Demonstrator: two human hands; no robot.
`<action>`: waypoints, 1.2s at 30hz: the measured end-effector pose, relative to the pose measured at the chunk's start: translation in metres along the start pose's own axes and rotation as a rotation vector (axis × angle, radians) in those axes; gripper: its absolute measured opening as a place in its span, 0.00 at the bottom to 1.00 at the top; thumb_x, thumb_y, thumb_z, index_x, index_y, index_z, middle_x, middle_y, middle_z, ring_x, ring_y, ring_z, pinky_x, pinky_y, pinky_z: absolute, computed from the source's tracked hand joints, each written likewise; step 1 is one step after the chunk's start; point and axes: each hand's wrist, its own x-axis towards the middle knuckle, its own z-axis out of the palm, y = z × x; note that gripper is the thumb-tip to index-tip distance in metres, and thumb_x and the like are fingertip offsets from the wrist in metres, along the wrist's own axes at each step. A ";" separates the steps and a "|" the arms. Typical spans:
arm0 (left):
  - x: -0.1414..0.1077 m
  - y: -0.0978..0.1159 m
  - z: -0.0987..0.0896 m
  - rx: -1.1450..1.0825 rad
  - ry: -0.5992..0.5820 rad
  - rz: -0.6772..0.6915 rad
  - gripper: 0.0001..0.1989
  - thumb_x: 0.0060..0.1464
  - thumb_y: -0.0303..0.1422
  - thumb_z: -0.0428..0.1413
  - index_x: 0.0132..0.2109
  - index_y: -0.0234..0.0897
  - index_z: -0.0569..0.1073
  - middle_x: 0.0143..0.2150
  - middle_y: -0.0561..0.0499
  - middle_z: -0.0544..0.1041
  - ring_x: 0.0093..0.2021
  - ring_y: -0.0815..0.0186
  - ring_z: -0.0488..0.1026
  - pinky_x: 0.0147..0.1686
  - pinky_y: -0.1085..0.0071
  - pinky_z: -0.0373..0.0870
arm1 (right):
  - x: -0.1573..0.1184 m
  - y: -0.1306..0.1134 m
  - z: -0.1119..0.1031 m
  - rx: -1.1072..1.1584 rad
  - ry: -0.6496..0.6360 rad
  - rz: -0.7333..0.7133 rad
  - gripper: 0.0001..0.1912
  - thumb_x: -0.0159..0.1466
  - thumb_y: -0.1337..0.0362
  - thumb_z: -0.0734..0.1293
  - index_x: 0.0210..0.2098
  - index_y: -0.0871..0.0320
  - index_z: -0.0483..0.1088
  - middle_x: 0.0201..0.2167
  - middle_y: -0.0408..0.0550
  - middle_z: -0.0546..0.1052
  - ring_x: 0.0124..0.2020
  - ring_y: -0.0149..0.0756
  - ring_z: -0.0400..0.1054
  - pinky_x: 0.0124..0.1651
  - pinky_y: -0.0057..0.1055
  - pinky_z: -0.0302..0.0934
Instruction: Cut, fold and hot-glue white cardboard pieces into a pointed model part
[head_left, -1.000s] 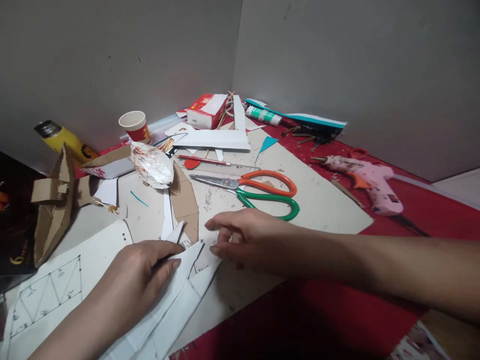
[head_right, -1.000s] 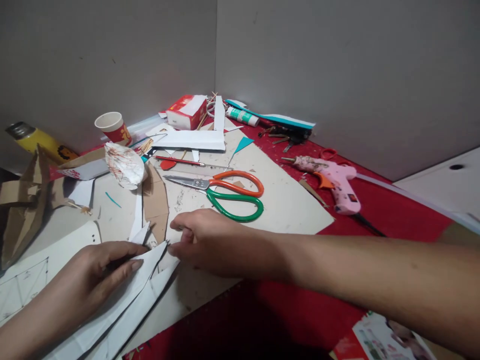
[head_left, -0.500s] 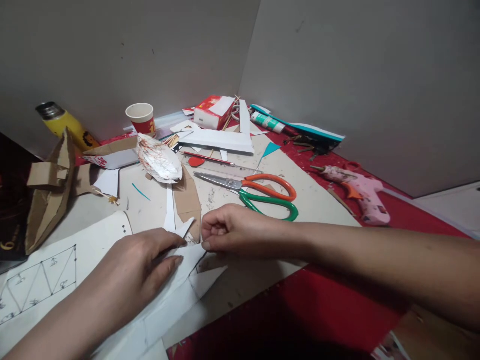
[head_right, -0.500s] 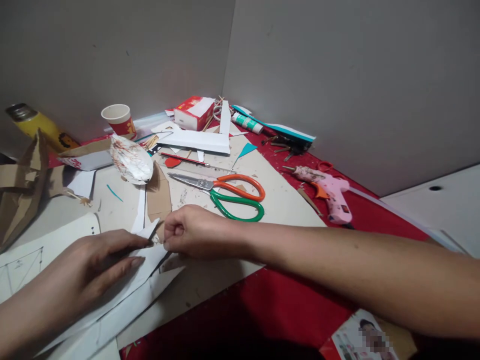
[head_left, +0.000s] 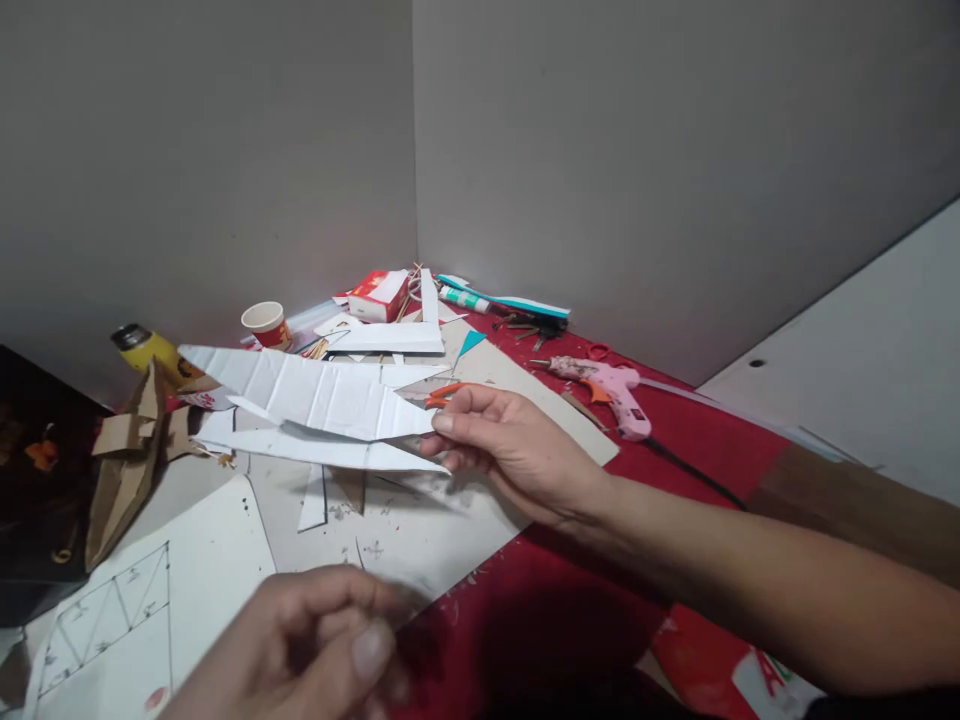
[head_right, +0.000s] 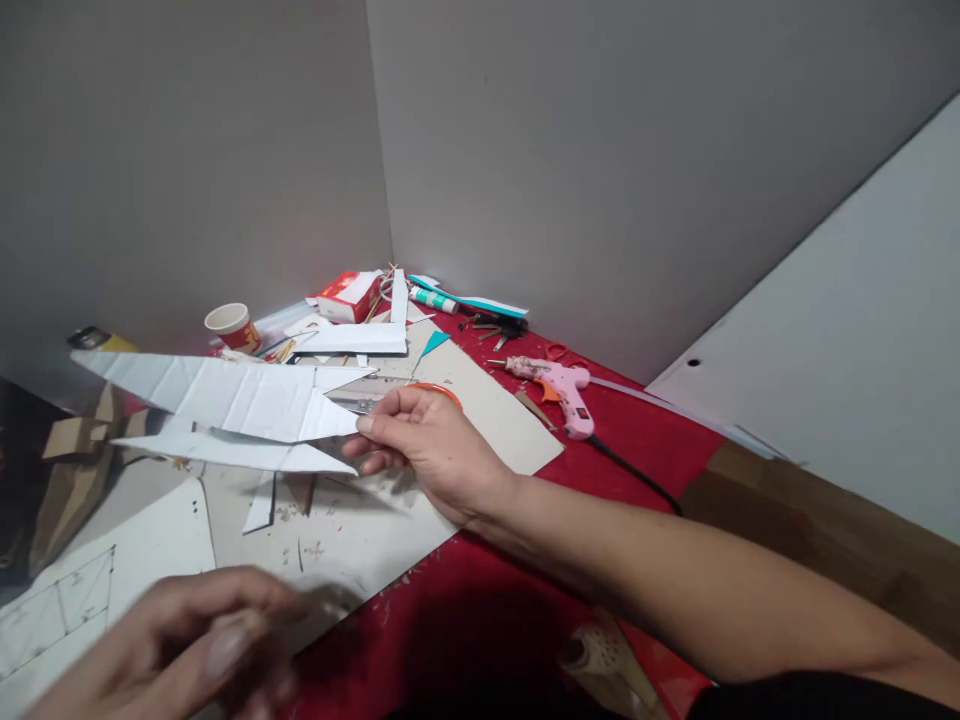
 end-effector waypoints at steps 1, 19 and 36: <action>-0.001 0.008 0.016 -0.072 -0.030 -0.066 0.20 0.50 0.46 0.61 0.46 0.39 0.78 0.33 0.44 0.81 0.29 0.59 0.77 0.29 0.67 0.72 | -0.003 0.002 0.002 0.040 -0.007 -0.023 0.13 0.52 0.62 0.75 0.27 0.60 0.67 0.23 0.44 0.79 0.24 0.27 0.73 0.27 0.20 0.65; 0.030 0.021 0.048 -0.337 0.532 0.198 0.25 0.43 0.33 0.67 0.51 0.39 0.75 0.42 0.49 0.81 0.48 0.52 0.75 0.51 0.56 0.71 | -0.040 0.039 0.019 -0.245 -0.155 -0.327 0.04 0.58 0.68 0.65 0.27 0.58 0.66 0.31 0.47 0.76 0.32 0.34 0.75 0.36 0.30 0.69; 0.030 0.004 0.037 -0.163 0.711 0.180 0.24 0.43 0.36 0.66 0.50 0.37 0.76 0.39 0.48 0.80 0.46 0.54 0.76 0.52 0.57 0.69 | -0.039 0.028 0.020 -0.065 -0.259 0.063 0.06 0.55 0.66 0.69 0.32 0.61 0.70 0.22 0.41 0.74 0.25 0.26 0.69 0.31 0.24 0.64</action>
